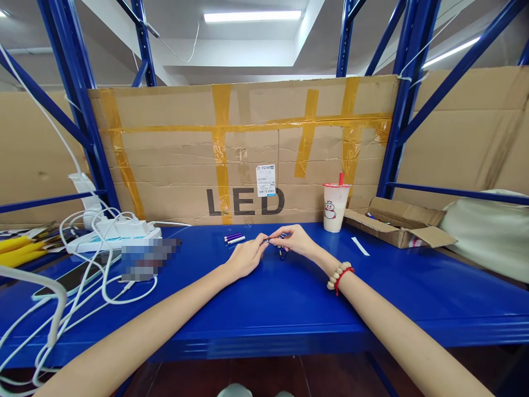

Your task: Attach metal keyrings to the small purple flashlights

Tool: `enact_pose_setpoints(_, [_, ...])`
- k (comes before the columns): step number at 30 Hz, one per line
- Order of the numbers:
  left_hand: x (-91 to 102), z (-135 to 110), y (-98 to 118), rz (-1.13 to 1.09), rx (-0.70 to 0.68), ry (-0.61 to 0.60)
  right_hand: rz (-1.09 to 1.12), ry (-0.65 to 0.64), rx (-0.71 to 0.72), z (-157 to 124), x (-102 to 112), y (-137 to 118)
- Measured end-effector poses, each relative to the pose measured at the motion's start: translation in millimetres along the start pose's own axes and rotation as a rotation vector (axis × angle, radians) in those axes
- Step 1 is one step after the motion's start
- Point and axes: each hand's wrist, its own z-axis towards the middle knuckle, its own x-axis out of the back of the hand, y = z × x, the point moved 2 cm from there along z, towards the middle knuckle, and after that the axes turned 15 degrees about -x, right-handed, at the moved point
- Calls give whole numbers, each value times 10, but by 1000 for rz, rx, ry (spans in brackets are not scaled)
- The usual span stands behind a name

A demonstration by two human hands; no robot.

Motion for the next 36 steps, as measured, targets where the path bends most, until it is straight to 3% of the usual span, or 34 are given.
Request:
enact_pose_setpoints(8, [-4, 0, -26, -99, -19, -13, -15, -5, -8, -2, 18, -10])
enact_pose_setpoints(17, [1, 6, -12, -235, -79, 86, -3, 4, 8, 19, 23, 4])
enact_pose_setpoints(25, [-29, 5, -61, -231, -97, 77, -27, 20, 6, -45, 1, -44])
enact_pose_setpoints(36, [-65, 3, -114, -167, -81, 78, -107, 55, 133, -23, -31, 22])
